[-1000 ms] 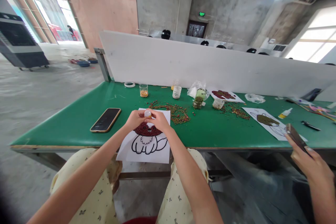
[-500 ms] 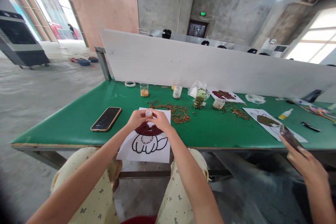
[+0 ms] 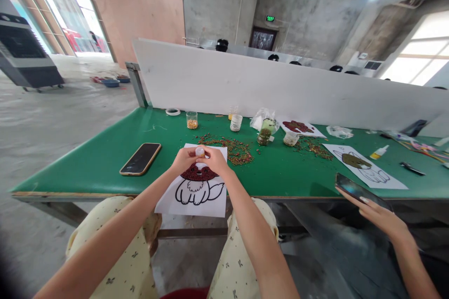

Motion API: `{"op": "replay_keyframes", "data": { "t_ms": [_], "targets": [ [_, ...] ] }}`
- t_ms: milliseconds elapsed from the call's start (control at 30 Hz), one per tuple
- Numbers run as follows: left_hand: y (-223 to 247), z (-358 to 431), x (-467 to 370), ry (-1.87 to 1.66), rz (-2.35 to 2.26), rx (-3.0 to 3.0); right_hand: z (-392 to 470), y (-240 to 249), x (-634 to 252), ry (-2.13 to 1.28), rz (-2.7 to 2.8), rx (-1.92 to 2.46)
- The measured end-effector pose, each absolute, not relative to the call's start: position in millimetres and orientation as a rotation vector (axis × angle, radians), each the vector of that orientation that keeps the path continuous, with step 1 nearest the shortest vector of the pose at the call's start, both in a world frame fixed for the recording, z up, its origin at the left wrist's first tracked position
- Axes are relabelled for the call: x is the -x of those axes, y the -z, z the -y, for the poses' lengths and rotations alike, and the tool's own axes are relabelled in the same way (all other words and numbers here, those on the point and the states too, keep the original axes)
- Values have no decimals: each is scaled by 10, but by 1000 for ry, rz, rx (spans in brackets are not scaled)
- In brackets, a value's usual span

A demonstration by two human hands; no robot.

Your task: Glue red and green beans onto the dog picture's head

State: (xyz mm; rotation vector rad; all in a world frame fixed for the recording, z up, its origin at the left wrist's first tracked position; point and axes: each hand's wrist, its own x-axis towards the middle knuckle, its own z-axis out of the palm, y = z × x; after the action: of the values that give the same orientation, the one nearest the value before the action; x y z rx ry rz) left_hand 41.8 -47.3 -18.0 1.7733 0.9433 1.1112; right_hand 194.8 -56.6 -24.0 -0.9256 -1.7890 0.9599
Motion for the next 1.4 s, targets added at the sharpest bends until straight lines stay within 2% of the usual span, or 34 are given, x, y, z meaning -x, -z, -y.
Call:
{"op": "replay_keyframes", "data": {
  "t_ms": [300, 767, 933, 1067, 1233, 1400],
  "targets": [
    [272, 450, -490, -1088, -904, -1721, 602, 250, -2023, -976, 1794, 868],
    [162, 534, -508, -1145, -890, -1803, 646, 139, -2043, -894, 1824, 848],
    [-19, 640, -406, -1361, -1092, -2204, 649, -49, -2157, -791, 1811, 906],
    [-77, 674, -330, -1533, -964, -2632, 678, -36, -2211, -665, 1713, 1050],
    [-34, 673, -339, -1465, -884, -3029, 748, 125, -2042, -744, 1668, 1108],
    [-7, 693, -403, -1345, -1072, -3168, 692, 170, -1955, -743, 1711, 1105]
  ]
}}
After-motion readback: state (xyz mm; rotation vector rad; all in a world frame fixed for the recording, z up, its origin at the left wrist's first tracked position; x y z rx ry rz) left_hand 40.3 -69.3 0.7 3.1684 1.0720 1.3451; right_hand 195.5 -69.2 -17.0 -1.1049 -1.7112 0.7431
